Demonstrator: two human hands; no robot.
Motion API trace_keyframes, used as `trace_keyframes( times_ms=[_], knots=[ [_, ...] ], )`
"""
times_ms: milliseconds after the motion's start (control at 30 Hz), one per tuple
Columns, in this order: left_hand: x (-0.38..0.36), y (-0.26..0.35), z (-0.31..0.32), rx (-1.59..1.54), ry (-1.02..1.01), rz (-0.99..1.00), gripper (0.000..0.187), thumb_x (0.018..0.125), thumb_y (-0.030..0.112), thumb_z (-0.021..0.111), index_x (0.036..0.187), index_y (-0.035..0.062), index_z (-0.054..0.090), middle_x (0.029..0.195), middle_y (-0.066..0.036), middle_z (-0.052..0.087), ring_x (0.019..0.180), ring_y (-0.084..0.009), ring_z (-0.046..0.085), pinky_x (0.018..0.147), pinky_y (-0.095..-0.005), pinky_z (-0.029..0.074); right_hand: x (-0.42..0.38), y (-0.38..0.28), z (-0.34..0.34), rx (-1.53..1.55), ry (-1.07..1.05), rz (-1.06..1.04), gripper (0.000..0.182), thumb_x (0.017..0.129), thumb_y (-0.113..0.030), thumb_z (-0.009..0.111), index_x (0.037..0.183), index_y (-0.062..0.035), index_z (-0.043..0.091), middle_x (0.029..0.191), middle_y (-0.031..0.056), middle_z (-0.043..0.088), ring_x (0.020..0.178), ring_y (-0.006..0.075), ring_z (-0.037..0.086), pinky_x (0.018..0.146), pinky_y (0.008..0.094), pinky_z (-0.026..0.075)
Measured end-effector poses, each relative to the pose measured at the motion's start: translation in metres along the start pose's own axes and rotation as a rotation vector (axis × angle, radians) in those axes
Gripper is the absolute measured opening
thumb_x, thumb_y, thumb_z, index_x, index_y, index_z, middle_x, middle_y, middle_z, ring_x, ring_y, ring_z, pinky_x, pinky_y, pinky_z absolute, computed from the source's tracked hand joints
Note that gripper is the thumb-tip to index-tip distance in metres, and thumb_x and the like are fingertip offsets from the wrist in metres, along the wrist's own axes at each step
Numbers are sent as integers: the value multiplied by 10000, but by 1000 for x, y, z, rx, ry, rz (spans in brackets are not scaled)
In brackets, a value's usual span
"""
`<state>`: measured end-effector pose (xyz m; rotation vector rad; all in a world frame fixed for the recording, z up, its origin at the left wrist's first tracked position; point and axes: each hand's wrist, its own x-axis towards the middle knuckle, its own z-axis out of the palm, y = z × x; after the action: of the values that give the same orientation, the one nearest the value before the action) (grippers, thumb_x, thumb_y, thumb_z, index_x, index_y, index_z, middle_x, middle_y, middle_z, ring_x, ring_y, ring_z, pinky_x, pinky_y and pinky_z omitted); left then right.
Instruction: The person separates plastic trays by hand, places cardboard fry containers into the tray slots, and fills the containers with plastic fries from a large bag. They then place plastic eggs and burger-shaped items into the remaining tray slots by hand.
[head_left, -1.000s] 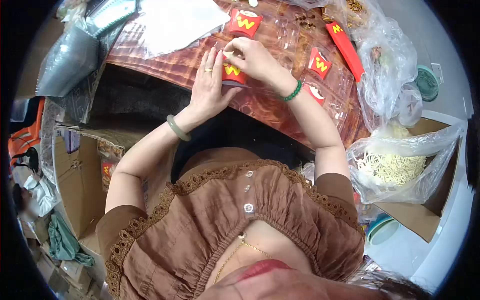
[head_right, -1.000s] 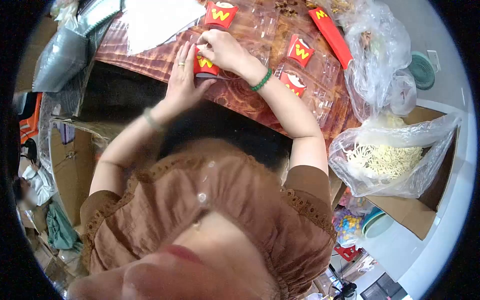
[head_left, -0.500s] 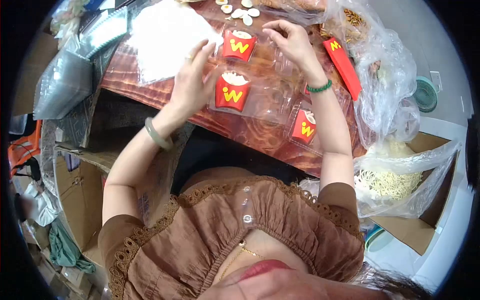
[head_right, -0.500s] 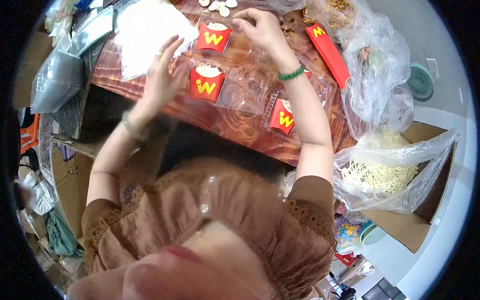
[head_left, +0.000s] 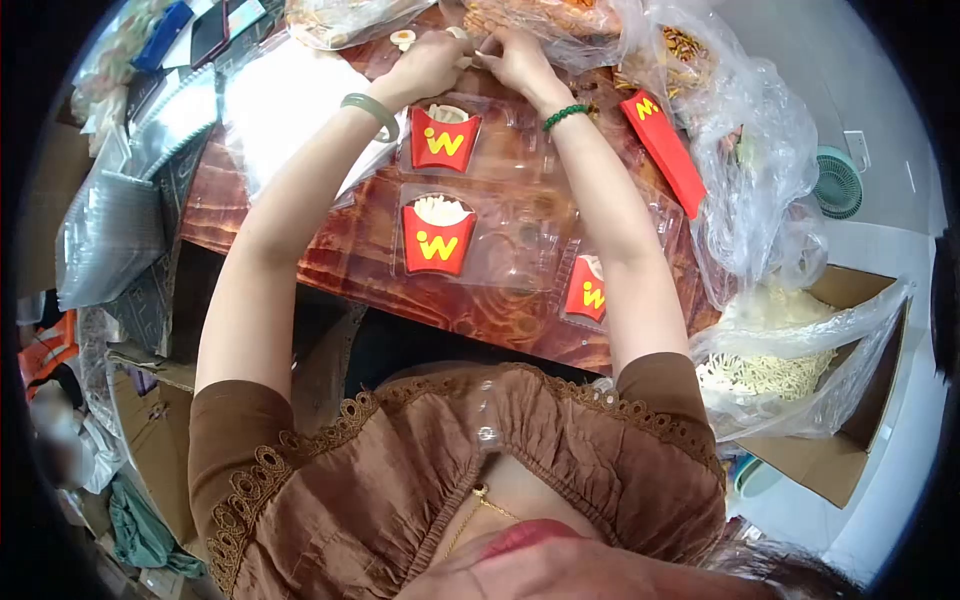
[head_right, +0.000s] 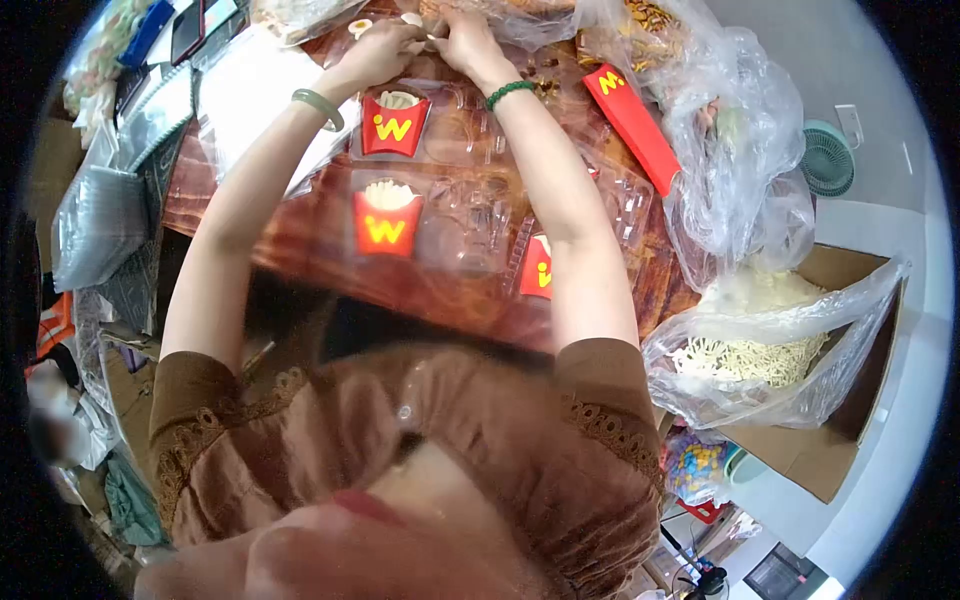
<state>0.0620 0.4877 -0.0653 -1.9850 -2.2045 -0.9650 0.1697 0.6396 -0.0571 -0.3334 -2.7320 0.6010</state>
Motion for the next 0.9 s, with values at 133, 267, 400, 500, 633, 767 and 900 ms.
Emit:
trace_keyframes(
  times_ms=[133,267,400,500,633,767,900],
  knots=[
    [0,-12,10,-1,55,-22,191,807,26,520,976,-2,606,876,-227,627,849,-381,610,726,-442,486,-42,-42,-49,36,178,-21,204,762,-207,717,874,-46,663,842,130,670,772,266,645,706,349,501],
    [0,-25,20,-151,2,-136,212,849,32,511,1042,-18,585,942,-207,632,881,-346,622,751,-415,509,-89,-48,-56,-6,123,-265,154,796,-165,672,902,-55,655,867,98,641,777,245,632,681,324,507],
    [12,-36,24,-510,41,-221,231,867,35,508,1084,-29,559,977,-193,621,902,-320,620,770,-392,516,-118,-52,-32,-156,109,-287,128,810,-134,639,911,-55,637,842,104,600,808,296,602,711,367,506],
    [-11,-17,7,-761,70,-290,247,881,37,506,1115,-37,539,1004,-182,613,917,-300,619,784,-376,521,-123,-55,-19,-158,88,-204,130,810,-127,632,916,-52,645,851,116,610,819,305,602,723,359,505],
    [-30,29,-16,-1072,127,-389,272,899,39,503,1157,-47,512,1040,-167,602,938,-274,618,803,-353,528,-115,-60,-30,-38,46,-211,144,824,-134,633,934,-43,654,836,117,634,771,257,626,697,332,507],
    [-47,77,-23,-1414,182,-483,298,917,42,500,1198,-58,486,1075,-152,592,959,-248,616,822,-331,535,-102,-80,-53,606,168,149,224,866,-219,658,914,-1,665,829,63,689,743,80,624,662,239,507],
    [-59,110,-28,-1608,205,-565,308,941,49,486,1221,-79,467,1107,-147,575,981,-215,608,827,-295,539,-99,-85,-68,688,44,134,242,860,-194,673,997,6,656,908,33,676,802,52,598,682,201,487]
  ],
)
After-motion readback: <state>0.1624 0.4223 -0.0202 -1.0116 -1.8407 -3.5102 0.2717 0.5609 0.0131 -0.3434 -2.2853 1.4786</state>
